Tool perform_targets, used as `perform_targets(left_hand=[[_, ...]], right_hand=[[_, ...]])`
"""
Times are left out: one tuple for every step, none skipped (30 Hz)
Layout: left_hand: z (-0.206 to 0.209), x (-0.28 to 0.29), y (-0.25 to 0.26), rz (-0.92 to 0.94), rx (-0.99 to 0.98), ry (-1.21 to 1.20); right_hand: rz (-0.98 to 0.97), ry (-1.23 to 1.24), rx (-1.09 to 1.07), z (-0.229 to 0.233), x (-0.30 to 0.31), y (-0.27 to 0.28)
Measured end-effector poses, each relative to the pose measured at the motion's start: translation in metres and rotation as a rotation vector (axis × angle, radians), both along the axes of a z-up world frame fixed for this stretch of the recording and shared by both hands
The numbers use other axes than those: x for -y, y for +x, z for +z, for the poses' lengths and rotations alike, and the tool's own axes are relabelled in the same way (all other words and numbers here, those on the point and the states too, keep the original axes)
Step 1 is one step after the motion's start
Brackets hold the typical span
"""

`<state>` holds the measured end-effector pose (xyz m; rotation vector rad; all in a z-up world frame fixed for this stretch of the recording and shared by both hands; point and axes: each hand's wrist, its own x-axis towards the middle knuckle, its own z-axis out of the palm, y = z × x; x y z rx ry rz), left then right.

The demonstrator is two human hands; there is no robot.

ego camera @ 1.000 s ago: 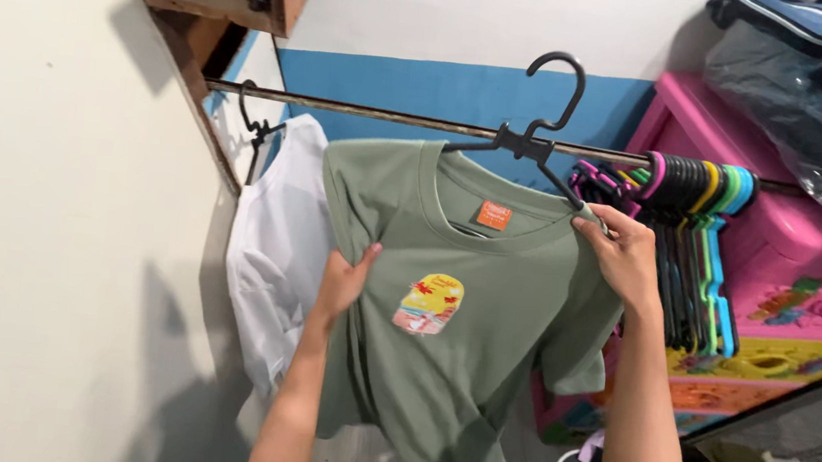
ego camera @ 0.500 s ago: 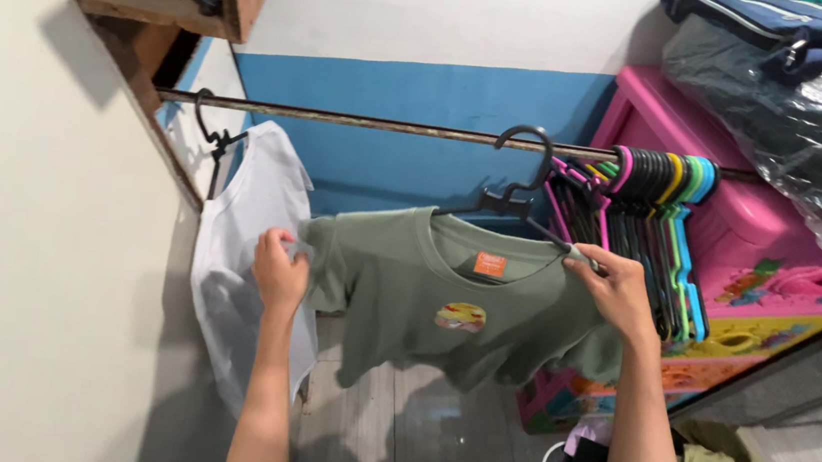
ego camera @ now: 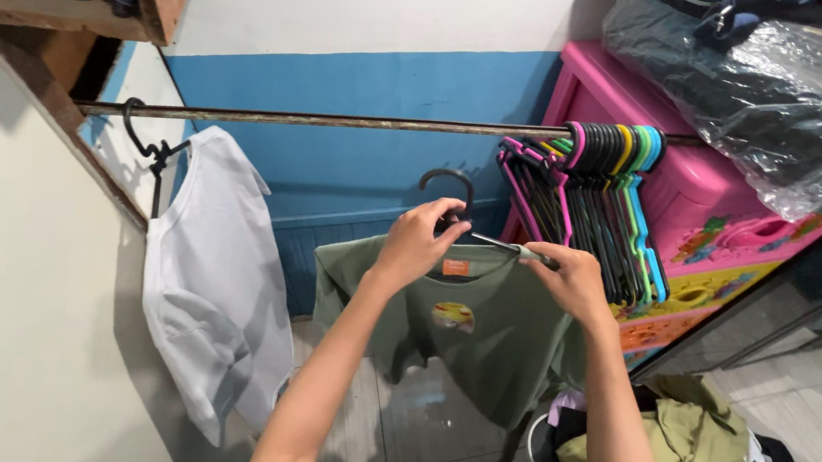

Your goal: The person takes t-shirts from a pile, places each on a hanger, and hangs them on a wall-mounted rail. The person handles a white t-shirt, a green t-shirt, and an olive t-shirt, repeating the same sequence for each garment.

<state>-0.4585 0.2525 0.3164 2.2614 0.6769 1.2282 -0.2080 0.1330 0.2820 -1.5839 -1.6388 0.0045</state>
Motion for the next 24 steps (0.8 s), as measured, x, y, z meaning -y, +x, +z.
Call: perform_targets(left_hand=[[-0.002, -0.003, 0.006, -0.014, 0.004, -0.004], [-0.004, -0.006, 0.010, -0.032, 0.014, -0.004], [-0.006, -0.009, 0.013, -0.049, 0.024, -0.003], [-0.008, -0.010, 0.016, -0.068, 0.034, -0.003], [-0.009, -0.011, 0.018, -0.073, 0.033, 0.021], [-0.008, -0.012, 0.019, -0.079, 0.032, 0.046], [-0.007, -0.013, 0.020, -0.085, 0.031, 0.071], [-0.006, -0.013, 0.019, -0.076, 0.046, 0.056], [-0.005, -0.012, 0.017, -0.068, 0.060, 0.040], [-0.002, -0.013, 0.015, -0.057, 0.076, 0.026], [0.002, -0.014, 0.011, -0.057, 0.103, 0.049], [0.005, -0.016, 0.006, -0.056, 0.131, 0.072], [0.008, -0.018, 0.001, -0.054, 0.158, 0.094], [0.011, -0.020, -0.003, -0.044, 0.157, 0.114], [0.013, -0.022, -0.007, -0.034, 0.156, 0.133], [0.015, -0.023, -0.009, -0.028, 0.154, 0.152], [0.015, -0.023, -0.011, -0.024, 0.138, 0.145], [0.014, -0.023, -0.013, -0.022, 0.121, 0.138], [0.014, -0.024, -0.014, -0.019, 0.105, 0.131], [0.014, -0.024, -0.015, -0.022, 0.132, 0.142], [0.014, -0.025, -0.015, -0.025, 0.160, 0.153], [0.014, -0.025, -0.015, -0.028, 0.191, 0.163], [0.013, -0.026, -0.016, -0.016, 0.176, 0.126], [0.013, -0.026, -0.018, -0.002, 0.161, 0.089]], right_hand=[[-0.001, 0.003, 0.008, 0.000, 0.001, -0.002], [-0.034, -0.043, -0.001, -0.001, 0.003, -0.004], [-0.067, -0.088, -0.009, -0.002, 0.005, -0.004], [-0.100, -0.135, -0.018, -0.004, 0.008, -0.004], [-0.048, -0.103, -0.067, -0.007, 0.011, -0.002], [0.003, -0.069, -0.116, -0.011, 0.013, 0.002], [0.055, -0.035, -0.165, -0.016, 0.016, 0.007], [0.060, -0.070, -0.247, -0.024, 0.021, 0.014], [0.066, -0.105, -0.330, -0.032, 0.029, 0.025], [0.073, -0.138, -0.411, -0.042, 0.037, 0.038], [0.095, -0.230, -0.486, -0.056, 0.046, 0.048], [0.116, -0.323, -0.561, -0.073, 0.057, 0.057], [0.137, -0.416, -0.636, -0.090, 0.068, 0.066], [0.132, -0.485, -0.616, -0.110, 0.077, 0.071], [0.126, -0.555, -0.595, -0.128, 0.084, 0.075], [0.117, -0.624, -0.576, -0.142, 0.092, 0.084], [0.115, -0.623, -0.686, -0.151, 0.100, 0.096], [0.111, -0.620, -0.797, -0.158, 0.107, 0.106], [0.108, -0.615, -0.908, -0.164, 0.112, 0.112], [0.078, -0.593, -0.943, -0.168, 0.115, 0.117], [0.048, -0.571, -0.977, -0.168, 0.120, 0.123], [0.018, -0.549, -1.008, -0.168, 0.124, 0.128], [0.066, -0.567, -0.920, -0.168, 0.127, 0.131], [0.115, -0.585, -0.830, -0.166, 0.130, 0.135]])
